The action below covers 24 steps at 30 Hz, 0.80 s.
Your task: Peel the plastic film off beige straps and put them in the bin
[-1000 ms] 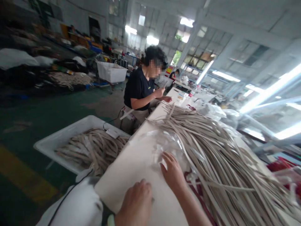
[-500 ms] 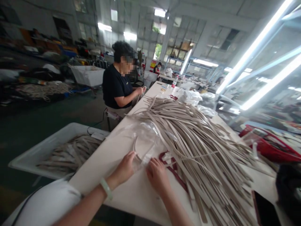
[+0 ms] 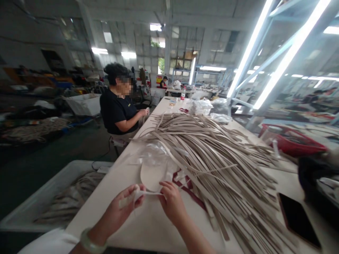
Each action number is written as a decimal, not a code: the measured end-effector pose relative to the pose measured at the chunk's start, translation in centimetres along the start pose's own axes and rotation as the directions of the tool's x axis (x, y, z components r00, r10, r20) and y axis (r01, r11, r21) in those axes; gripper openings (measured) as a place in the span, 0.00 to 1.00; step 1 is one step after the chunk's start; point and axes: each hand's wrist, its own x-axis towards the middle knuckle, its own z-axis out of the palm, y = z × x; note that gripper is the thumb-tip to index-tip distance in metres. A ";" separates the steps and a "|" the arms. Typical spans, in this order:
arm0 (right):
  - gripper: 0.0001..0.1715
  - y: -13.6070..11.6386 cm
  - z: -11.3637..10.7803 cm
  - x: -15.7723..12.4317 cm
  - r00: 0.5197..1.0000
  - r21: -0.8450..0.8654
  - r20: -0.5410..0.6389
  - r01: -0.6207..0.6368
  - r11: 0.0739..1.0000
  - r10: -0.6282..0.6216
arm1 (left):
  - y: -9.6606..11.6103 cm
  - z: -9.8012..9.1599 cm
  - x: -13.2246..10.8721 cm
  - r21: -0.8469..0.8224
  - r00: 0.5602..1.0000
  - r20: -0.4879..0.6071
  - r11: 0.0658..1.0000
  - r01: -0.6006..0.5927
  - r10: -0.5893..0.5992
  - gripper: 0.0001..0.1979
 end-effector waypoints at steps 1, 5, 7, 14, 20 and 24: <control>0.06 0.1 -0.5 -0.1 1.000 0.014 0.000 0.009 1.000 -0.009 | 1.1 -0.6 -0.8 -0.130 1.000 0.023 0.991 0.012 -0.009 0.13; 0.15 -2.0 -3.2 -0.7 0.992 0.043 0.116 -0.054 0.998 0.049 | 4.7 -4.2 -2.5 -0.486 0.995 -0.096 0.872 -0.062 0.017 0.09; 0.20 -3.8 -4.2 -1.7 0.917 0.212 0.378 -0.223 0.951 0.130 | 5.5 -5.4 -2.3 -0.540 0.961 -0.276 0.825 -0.168 0.015 0.11; 0.13 -6.3 -1.5 -6.5 0.625 0.362 0.775 -0.558 0.747 0.091 | 3.2 -3.9 0.4 -0.199 0.923 -0.380 0.970 -0.144 0.059 0.16; 0.36 -7.3 1.0 -0.6 0.927 0.594 0.242 -0.374 0.712 0.286 | 3.0 -2.2 0.0 0.211 0.974 -0.227 0.977 0.026 0.023 0.13; 0.20 -7.1 1.8 3.4 0.928 0.683 0.165 -0.352 0.641 0.334 | 2.9 -1.7 -0.7 0.337 0.993 -0.033 0.934 0.118 -0.113 0.12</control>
